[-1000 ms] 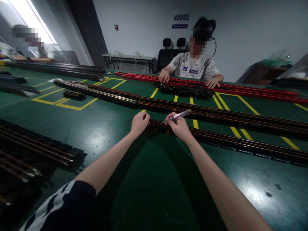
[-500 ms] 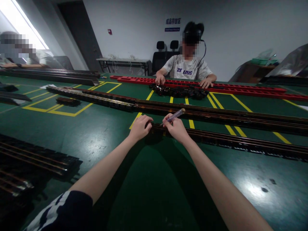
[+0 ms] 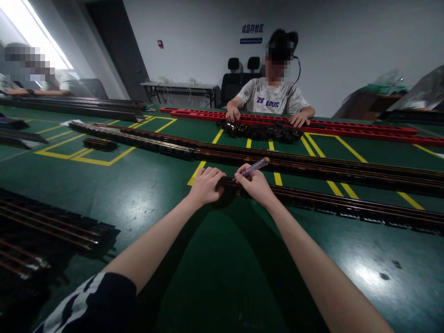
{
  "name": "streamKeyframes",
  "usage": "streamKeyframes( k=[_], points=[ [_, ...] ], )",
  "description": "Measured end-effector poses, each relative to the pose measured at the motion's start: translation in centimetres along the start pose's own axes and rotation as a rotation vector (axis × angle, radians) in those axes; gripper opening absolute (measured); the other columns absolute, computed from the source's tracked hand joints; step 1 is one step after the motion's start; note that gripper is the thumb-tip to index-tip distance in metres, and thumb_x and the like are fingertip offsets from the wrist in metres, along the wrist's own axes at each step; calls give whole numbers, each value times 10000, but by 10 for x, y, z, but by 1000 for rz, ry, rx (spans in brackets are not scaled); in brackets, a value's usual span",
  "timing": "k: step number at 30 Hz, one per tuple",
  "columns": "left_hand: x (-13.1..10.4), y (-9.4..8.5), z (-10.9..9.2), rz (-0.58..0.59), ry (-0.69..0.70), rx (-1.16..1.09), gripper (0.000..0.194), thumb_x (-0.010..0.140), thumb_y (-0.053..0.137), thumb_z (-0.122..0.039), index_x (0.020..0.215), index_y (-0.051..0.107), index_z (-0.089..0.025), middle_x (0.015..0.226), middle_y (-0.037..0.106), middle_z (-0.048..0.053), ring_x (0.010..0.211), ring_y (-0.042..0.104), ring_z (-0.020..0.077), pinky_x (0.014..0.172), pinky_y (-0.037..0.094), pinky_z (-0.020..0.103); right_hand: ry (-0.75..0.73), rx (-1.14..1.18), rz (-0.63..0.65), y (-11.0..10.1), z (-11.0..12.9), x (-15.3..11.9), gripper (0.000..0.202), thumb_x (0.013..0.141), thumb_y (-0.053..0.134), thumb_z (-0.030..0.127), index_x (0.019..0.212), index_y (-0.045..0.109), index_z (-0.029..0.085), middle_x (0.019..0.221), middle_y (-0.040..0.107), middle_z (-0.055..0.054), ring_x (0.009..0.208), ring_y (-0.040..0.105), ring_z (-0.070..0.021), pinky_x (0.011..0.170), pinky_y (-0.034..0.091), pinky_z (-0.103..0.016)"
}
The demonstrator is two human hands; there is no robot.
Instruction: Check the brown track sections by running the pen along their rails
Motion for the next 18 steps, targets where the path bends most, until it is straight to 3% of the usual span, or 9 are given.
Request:
streamKeyframes(
  k=[10, 18],
  points=[
    [0, 5, -3, -25, -52, -1, 303, 779, 483, -148, 1040, 630, -189, 1093, 683, 86, 1027, 581, 276, 884, 366, 432, 16, 82, 1, -1, 2, 0, 111, 825, 535, 285, 731, 524, 226, 649, 648, 2, 672, 635, -190, 694, 460, -320],
    [0, 6, -2, -57, -58, 0, 390, 743, 473, -87, 1087, 615, -206, 1137, 672, 80, 1057, 587, 261, 943, 345, 434, 1, 95, -28, -1, 1, 1, 109, 825, 536, 279, 730, 529, 226, 653, 659, -3, 666, 637, -190, 674, 458, -313]
  ],
)
Point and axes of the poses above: each hand's wrist, its own x-axis towards the middle knuckle, its own y-axis out of the palm, z = x × y, the point moved 1 cm from there along x, towards the middle knuckle
